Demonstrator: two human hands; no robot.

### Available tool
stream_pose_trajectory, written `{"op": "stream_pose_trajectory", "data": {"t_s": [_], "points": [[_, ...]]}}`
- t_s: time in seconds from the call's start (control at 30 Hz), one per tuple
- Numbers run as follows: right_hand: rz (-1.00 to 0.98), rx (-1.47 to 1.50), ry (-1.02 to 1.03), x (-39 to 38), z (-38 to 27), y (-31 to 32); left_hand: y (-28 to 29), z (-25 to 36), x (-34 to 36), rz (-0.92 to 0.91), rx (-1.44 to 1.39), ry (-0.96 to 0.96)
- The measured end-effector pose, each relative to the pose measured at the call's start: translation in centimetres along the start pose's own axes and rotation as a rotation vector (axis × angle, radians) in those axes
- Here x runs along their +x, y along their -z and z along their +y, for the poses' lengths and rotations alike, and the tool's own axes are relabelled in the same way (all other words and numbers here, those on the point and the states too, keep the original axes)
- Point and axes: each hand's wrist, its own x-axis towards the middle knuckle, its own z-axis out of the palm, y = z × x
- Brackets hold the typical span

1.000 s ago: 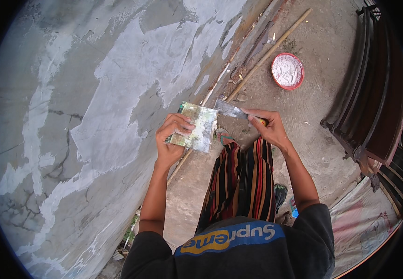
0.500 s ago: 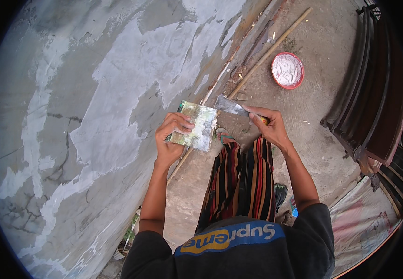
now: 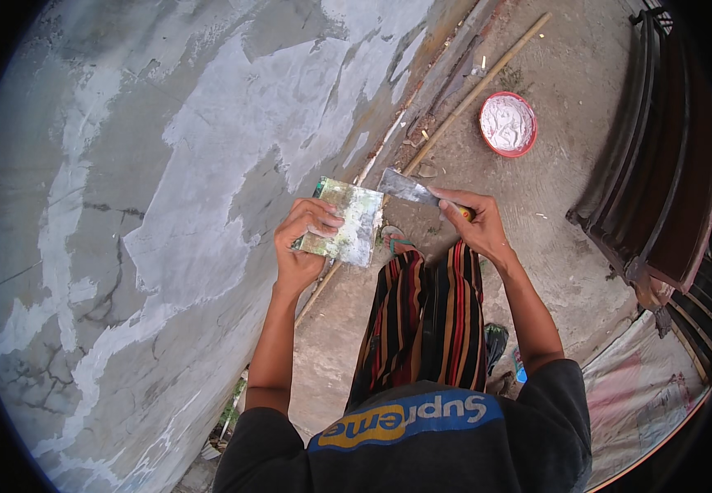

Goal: The person applies white plaster to a concrete wall using a trowel and a smaller scraper. They repeatedly scoop plaster from a red bucket, spread it onto the wall, and smooth the surface. The person occasionally scrapes excess plaster from the trowel back into the bucket.

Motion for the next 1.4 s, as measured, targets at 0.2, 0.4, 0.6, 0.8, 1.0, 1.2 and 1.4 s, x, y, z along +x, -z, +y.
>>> {"op": "stream_pose_trajectory", "data": {"t_s": [0.2, 0.4, 0.6, 0.8, 1.0, 1.2, 1.4], "points": [[-0.016, 0.006, -0.071, -0.2, 0.0, -0.2, -0.1, -0.2, -0.2, 0.029, -0.01, -0.013], [-0.042, -0.043, 0.013, -0.9, -1.4, -0.8, -0.2, -1.0, -0.2, 0.041, 0.002, -0.014], [-0.109, 0.134, -0.058, -2.0, -2.2, -1.8, -0.3, -1.7, -0.6, 0.061, 0.01, 0.087], [-0.222, 0.202, -0.114, -3.5, -3.0, -2.6, -0.3, -2.8, -1.3, 0.074, 0.034, 0.124], [-0.124, 0.249, -0.275, -1.7, -2.4, -1.2, -0.1, -2.2, -1.3, 0.042, 0.019, 0.065], [-0.144, 0.315, -0.316, -1.7, -2.1, -2.2, -0.1, -1.9, -1.0, 0.056, -0.008, 0.021], [-0.274, 0.326, -0.325, -3.3, -3.3, -1.9, -0.2, -2.5, -1.3, 0.053, 0.052, 0.03]]}}
